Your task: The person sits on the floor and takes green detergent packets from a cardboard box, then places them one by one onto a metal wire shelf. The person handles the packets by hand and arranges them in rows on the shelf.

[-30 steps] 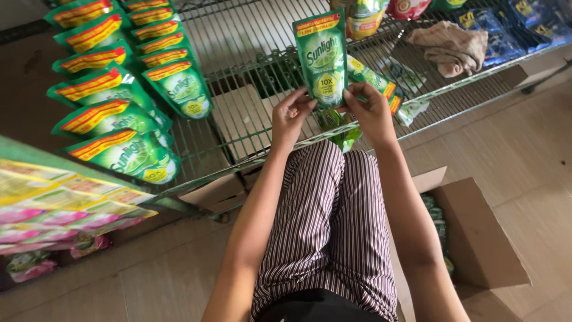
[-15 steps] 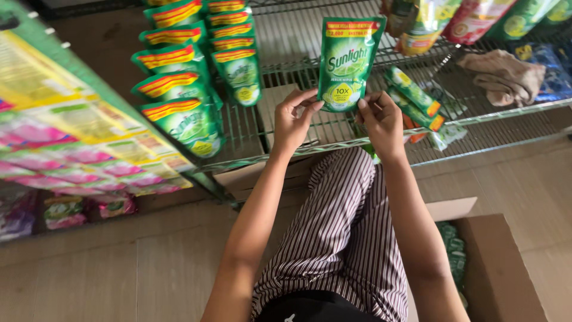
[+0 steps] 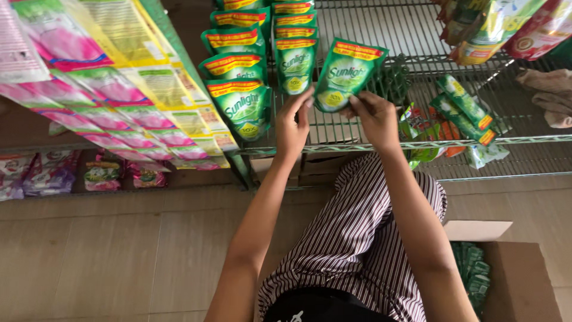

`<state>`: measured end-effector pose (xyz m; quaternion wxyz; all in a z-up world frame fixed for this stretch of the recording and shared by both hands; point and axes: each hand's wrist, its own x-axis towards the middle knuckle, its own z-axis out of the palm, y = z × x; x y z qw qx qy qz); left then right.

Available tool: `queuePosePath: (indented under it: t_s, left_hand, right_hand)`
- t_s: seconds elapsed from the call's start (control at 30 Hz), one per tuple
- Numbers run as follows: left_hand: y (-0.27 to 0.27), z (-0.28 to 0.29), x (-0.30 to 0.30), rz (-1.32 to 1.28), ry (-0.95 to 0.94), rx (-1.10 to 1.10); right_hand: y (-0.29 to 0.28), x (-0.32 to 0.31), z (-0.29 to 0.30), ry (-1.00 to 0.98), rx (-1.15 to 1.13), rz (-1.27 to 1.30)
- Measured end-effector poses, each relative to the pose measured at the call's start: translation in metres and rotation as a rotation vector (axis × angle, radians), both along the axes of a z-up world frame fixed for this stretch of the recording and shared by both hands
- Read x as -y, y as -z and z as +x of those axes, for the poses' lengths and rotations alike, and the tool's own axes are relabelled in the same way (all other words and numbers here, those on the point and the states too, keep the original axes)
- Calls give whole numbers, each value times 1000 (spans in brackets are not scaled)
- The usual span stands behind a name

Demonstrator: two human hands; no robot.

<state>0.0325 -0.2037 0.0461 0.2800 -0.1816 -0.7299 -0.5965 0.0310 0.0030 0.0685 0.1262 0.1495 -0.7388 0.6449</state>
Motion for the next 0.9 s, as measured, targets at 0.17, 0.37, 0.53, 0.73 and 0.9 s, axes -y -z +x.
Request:
queuePosePath:
  t_s: [0.17,0.37,0.53,0.73,0.9]
  left_hand:
    - [1,14,8,-163,-227,-270]
    - [0,19,6,-404,-65,-111]
    - [-2,15,1,-485,-92,-106]
    - [4,10,-3,-475,-116,-52]
    - [9,7,-4,-456,-125,-46]
  right_hand:
    - [22,36,-25,49,-8,8]
    - [49,64,-63,34,-48,-20]
    - [62,76,-74,108,-66,152]
    - [61,78,-66,143,-13,199]
    - [58,79,-66,175,-72,216]
